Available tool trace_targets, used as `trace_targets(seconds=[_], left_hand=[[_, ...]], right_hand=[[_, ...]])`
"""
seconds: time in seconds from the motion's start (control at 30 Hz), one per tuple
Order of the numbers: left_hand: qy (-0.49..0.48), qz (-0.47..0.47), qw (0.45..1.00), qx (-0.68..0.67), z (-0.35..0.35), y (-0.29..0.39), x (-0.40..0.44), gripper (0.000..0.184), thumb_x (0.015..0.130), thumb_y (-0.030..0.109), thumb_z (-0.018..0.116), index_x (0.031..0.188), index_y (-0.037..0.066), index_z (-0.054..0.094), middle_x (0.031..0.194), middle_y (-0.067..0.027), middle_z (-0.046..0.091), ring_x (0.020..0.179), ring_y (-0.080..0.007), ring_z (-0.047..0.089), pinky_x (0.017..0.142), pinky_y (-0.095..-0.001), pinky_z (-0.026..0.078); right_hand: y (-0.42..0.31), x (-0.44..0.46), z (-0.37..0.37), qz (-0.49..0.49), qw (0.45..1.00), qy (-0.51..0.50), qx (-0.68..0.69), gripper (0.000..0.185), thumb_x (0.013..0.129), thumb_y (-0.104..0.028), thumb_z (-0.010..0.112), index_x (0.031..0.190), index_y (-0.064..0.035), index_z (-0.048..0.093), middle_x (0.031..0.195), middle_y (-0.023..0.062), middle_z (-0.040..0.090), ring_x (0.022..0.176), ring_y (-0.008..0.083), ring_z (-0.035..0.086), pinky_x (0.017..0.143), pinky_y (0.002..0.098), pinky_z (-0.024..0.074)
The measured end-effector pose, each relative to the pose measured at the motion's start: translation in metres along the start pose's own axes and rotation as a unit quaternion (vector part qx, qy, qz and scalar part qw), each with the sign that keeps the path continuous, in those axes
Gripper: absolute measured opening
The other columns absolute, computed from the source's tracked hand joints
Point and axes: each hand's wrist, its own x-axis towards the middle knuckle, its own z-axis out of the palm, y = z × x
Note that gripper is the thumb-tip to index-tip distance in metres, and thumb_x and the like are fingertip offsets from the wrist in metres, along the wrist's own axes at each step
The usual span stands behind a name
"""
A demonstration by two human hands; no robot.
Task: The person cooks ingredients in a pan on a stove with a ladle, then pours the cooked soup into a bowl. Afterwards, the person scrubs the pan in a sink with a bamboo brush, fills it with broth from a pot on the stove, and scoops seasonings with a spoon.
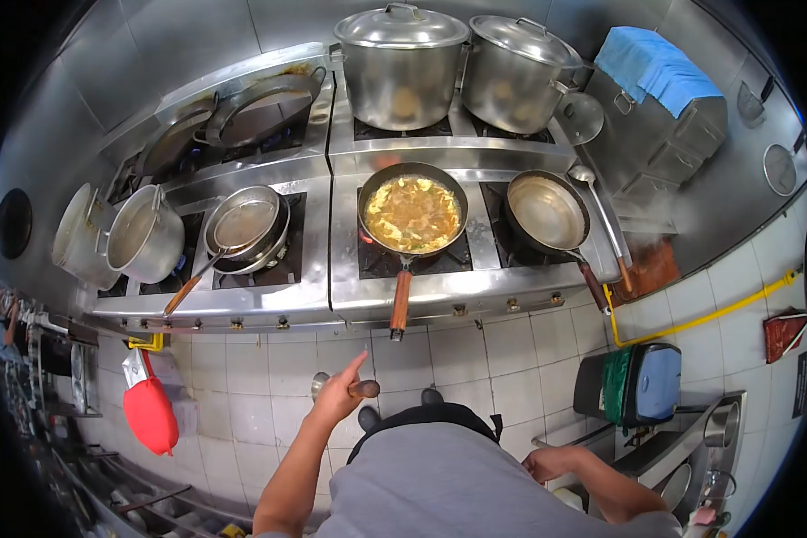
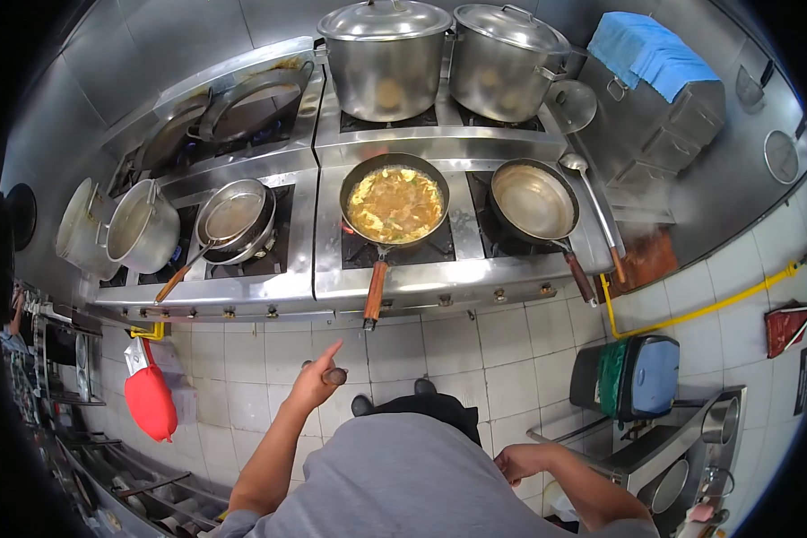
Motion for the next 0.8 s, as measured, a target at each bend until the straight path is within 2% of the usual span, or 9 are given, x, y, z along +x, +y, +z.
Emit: trace_targets(seconds=[0.07, 0.13, 0.23, 0.37, 0.57, 0.63, 0.67, 0.73, 0.8], left_hand=[[-0.002, -0.009, 1.000, -0.008, 0.001, 0.000, 0.000, 0.076, 0.080, 0.013, 0.070, 0.147, 0.027, 0.038, 0.082, -0.0135, 0.064, 0.081, -0.0374, 0.065, 0.071, -0.0465, 0.050], [0.015, 0.001, 1.000, -0.022, 0.002, -0.001, -0.001, 0.073, 0.081, 0.015, 0.069, 0.147, 0.027, 0.039, 0.081, -0.0136, 0.064, 0.081, -0.0368, 0.064, 0.071, -0.0463, 0.050], [0.028, 0.002, 0.999, -0.032, 0.004, -0.004, -0.003, 0.071, 0.082, 0.017, 0.069, 0.147, 0.026, 0.040, 0.080, -0.0128, 0.063, 0.079, -0.0364, 0.064, 0.071, -0.0454, 0.050], [0.030, 0.008, 0.999, -0.043, 0.005, -0.006, -0.006, 0.072, 0.082, 0.016, 0.070, 0.147, 0.025, 0.040, 0.078, -0.0118, 0.062, 0.077, -0.0358, 0.063, 0.070, -0.0438, 0.050], [0.036, 0.020, 0.998, -0.045, 0.005, -0.011, -0.008, 0.073, 0.081, 0.013, 0.070, 0.146, 0.024, 0.040, 0.075, -0.0113, 0.060, 0.075, -0.0341, 0.063, 0.068, -0.0431, 0.049], [0.029, 0.020, 0.998, -0.052, 0.004, -0.010, -0.007, 0.074, 0.080, 0.013, 0.070, 0.146, 0.024, 0.040, 0.074, -0.0110, 0.060, 0.074, -0.0341, 0.063, 0.067, -0.0435, 0.049], [0.029, 0.020, 0.998, -0.052, 0.004, -0.011, -0.007, 0.074, 0.080, 0.013, 0.070, 0.146, 0.024, 0.040, 0.074, -0.0110, 0.060, 0.074, -0.0341, 0.063, 0.067, -0.0435, 0.049], [0.026, 0.022, 0.998, -0.055, 0.005, -0.013, -0.008, 0.074, 0.080, 0.012, 0.070, 0.146, 0.023, 0.040, 0.074, -0.0109, 0.060, 0.072, -0.0346, 0.063, 0.066, -0.0436, 0.048], [0.027, 0.032, 0.997, -0.066, 0.004, -0.012, -0.007, 0.074, 0.080, 0.012, 0.070, 0.146, 0.023, 0.040, 0.074, -0.0110, 0.060, 0.071, -0.0349, 0.063, 0.065, -0.0435, 0.048]], right_hand=[[0.000, -0.001, 0.006, -0.004, 1.000, 0.008, 0.023, 0.023, 0.081, -0.011, 0.066, 0.102, -0.0057, 0.073, 0.081, -0.0009, 0.070, 0.073, 0.0083, 0.064, 0.068, 0.0253, 0.0529], [-0.011, -0.007, 0.013, 0.006, 0.999, 0.040, -0.014, 0.022, 0.080, -0.010, 0.066, 0.099, -0.0054, 0.074, 0.079, -0.0006, 0.070, 0.071, 0.0092, 0.063, 0.068, 0.0255, 0.0523], [0.038, 0.023, 0.025, -0.029, 0.999, 0.035, 0.012, 0.025, 0.079, -0.010, 0.065, 0.102, -0.0042, 0.073, 0.080, 0.0014, 0.071, 0.071, 0.0116, 0.063, 0.069, 0.0266, 0.0528], [0.039, 0.021, 0.037, -0.011, 0.998, 0.054, 0.010, 0.028, 0.078, -0.011, 0.065, 0.103, -0.0031, 0.073, 0.084, 0.0042, 0.072, 0.073, 0.0145, 0.064, 0.070, 0.0294, 0.0528], [0.031, 0.018, 0.047, 0.036, 0.997, 0.069, 0.015, 0.037, 0.076, -0.016, 0.069, 0.111, -0.0033, 0.071, 0.094, 0.0087, 0.072, 0.083, 0.0188, 0.065, 0.078, 0.0337, 0.0520], [0.024, 0.011, 0.051, 0.038, 0.995, 0.063, 0.071, 0.044, 0.076, -0.018, 0.071, 0.118, -0.0034, 0.068, 0.103, 0.0114, 0.071, 0.093, 0.0216, 0.065, 0.083, 0.0350, 0.0512], [0.012, 0.003, 0.052, 0.039, 0.995, 0.063, 0.071, 0.044, 0.076, -0.018, 0.071, 0.118, -0.0034, 0.068, 0.103, 0.0114, 0.071, 0.093, 0.0216, 0.065, 0.083, 0.0350, 0.0512], [-0.017, -0.011, 0.054, 0.064, 0.993, 0.087, 0.058, 0.049, 0.077, -0.021, 0.071, 0.123, -0.0031, 0.065, 0.113, 0.0141, 0.070, 0.103, 0.0234, 0.064, 0.086, 0.0360, 0.0502], [0.065, 0.046, 0.069, -0.024, 0.997, 0.073, 0.024, 0.050, 0.078, -0.024, 0.071, 0.123, -0.0028, 0.065, 0.116, 0.0157, 0.069, 0.107, 0.0252, 0.064, 0.087, 0.0366, 0.0498]])
